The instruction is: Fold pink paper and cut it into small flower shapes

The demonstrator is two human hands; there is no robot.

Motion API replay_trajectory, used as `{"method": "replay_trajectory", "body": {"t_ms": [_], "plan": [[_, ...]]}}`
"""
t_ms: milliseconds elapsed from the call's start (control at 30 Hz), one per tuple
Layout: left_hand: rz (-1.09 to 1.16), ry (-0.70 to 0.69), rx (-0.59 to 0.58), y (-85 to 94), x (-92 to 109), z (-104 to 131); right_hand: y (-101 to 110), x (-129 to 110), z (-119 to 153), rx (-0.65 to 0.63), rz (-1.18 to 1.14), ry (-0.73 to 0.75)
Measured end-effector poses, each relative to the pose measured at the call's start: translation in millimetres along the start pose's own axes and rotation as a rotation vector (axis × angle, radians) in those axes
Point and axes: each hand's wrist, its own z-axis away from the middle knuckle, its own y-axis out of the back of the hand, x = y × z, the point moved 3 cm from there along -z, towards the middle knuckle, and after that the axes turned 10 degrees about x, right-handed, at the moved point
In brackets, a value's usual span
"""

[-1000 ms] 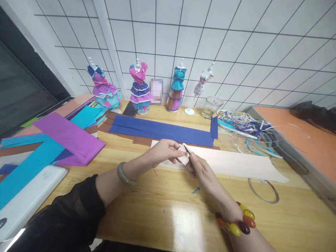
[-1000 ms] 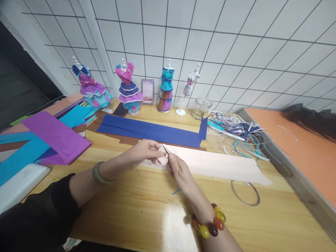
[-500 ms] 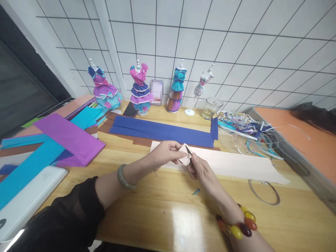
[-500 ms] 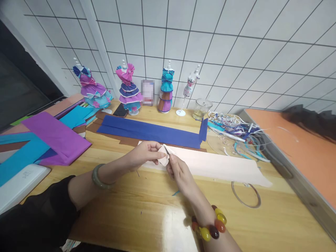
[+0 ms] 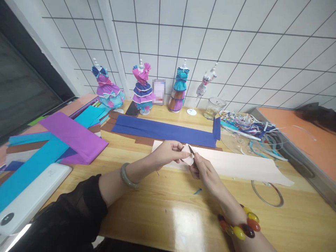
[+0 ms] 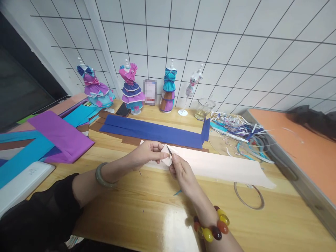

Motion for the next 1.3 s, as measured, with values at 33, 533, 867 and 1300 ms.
{"method": "replay_trajectory", "body": {"t_ms": [33,533,867,1300], "plan": [[-0.003,-0.006,-0.005,-0.1,0,0,0,0,0,-0.004,-0.005,-0.006],[-0.021,0.012,0.006,-0.1,2,1,-1,-2,1,-0.024,-0.008,-0.039],[-0.052,-0.038,0.076,-3.6,3,4,-3,-10,6,-0.052,-0.074,-0.056],[0.007,-0.054,0.117,-11.3,10,12,-5,-6,7,-0.115,-0.157,-0.097]]}}
